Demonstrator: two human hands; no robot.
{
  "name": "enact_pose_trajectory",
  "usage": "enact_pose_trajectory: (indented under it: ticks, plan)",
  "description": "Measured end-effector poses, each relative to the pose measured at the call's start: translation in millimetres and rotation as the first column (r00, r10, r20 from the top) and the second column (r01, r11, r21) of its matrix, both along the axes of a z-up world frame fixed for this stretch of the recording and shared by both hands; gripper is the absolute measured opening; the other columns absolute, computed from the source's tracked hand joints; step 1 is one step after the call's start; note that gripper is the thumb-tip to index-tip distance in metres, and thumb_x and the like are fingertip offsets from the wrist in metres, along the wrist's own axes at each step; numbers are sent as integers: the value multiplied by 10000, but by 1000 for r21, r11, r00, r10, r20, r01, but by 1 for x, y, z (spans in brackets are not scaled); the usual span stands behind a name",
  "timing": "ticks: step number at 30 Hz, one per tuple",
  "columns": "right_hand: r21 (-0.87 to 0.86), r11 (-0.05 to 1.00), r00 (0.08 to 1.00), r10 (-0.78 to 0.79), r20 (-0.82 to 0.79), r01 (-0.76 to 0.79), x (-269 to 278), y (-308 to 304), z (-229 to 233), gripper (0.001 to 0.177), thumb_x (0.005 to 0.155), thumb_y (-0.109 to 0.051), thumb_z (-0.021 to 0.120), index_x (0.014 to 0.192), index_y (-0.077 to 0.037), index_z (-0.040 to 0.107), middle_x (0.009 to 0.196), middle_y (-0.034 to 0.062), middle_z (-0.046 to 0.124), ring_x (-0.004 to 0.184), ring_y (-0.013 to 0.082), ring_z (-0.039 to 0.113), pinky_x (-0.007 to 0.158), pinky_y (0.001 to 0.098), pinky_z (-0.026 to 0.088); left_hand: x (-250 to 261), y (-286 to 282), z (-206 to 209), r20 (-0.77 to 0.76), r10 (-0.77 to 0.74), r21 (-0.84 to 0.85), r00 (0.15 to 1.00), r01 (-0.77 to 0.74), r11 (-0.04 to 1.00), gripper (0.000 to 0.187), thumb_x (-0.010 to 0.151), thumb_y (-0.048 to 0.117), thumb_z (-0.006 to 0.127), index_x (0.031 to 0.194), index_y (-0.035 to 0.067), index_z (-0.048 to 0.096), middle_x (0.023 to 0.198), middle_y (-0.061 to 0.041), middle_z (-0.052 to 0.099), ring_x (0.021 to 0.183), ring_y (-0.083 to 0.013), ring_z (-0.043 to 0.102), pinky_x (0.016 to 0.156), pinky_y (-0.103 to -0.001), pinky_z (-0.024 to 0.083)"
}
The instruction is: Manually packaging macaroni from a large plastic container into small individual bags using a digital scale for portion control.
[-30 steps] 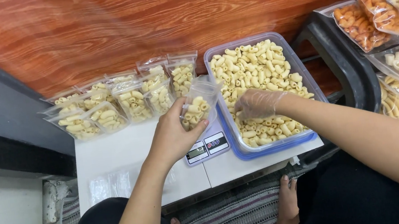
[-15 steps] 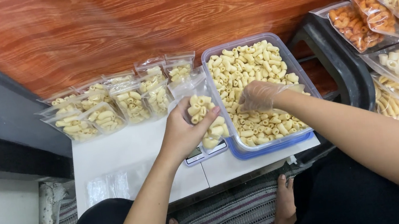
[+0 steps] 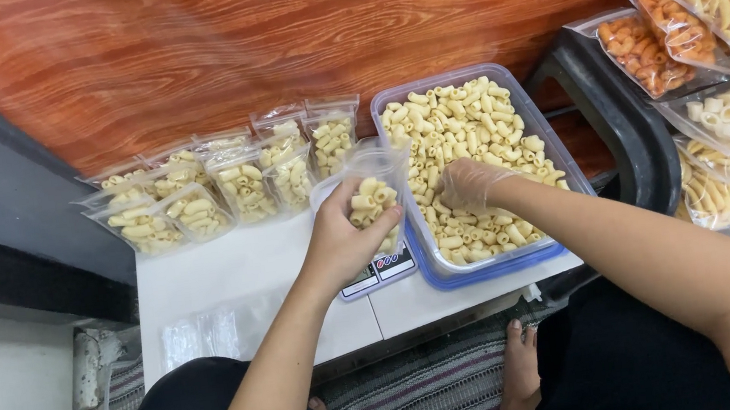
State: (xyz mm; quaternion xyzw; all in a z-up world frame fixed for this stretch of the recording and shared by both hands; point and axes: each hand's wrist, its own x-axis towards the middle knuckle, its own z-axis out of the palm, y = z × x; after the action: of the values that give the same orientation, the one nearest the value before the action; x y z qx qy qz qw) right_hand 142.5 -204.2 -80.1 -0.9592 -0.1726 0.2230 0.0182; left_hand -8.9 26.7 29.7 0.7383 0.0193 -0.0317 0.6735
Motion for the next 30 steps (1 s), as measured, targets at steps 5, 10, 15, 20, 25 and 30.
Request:
enact_pose_trajectory:
  ticks: [5,10,15,20,25,30]
  plan:
    - [-165,970,980,191,62,-179,2,-1,0,324,865,-310,615,976,-78,813,914,140,792,927,299,767,793,383,639,-1,4,3,3,8,16,1000,-8,1000,500,748,157,818,1196,28,637,1008,-227,739,969,-299,728,864,-411,574]
    - [-217,961,983,181,35,-169,13,-2,-10,306,839,-286,610,982,-100,807,930,132,790,926,293,769,789,385,640,0,6,0,-5,15,16,1000,-15,1000,502,731,164,843,1178,43,649,962,-208,750,912,-262,730,831,-390,582]
    - [-141,987,997,-75,-10,72,-12,13,79,283,841,-350,660,1064,-284,822,1059,69,784,1060,295,738,881,409,606,0,6,-2,-23,1,39,1000,0,999,567,660,155,903,1145,-4,657,937,-241,750,899,-265,721,833,-388,577]
    - [518,829,978,-168,-125,209,-35,-1,147,238,892,-203,705,1107,-157,796,845,58,747,788,162,648,719,281,491,2,4,-2,-18,-20,182,1000,23,983,555,624,197,904,1115,52,689,922,-225,764,926,-341,755,820,-395,582]
    - [869,398,956,-128,-265,295,-80,5,190,173,838,-43,776,1009,-43,801,677,74,656,571,98,547,553,231,450,5,-1,-5,1,-60,282,998,57,958,512,615,184,892,1087,90,715,901,-169,777,924,-345,764,810,-384,593]
    - [802,538,964,-90,-251,259,-87,7,195,247,806,53,771,1049,21,802,854,189,690,680,182,622,563,276,548,5,-7,-9,-42,-104,316,994,112,942,598,612,250,887,1161,135,678,992,-192,772,1021,-394,732,860,-430,582]
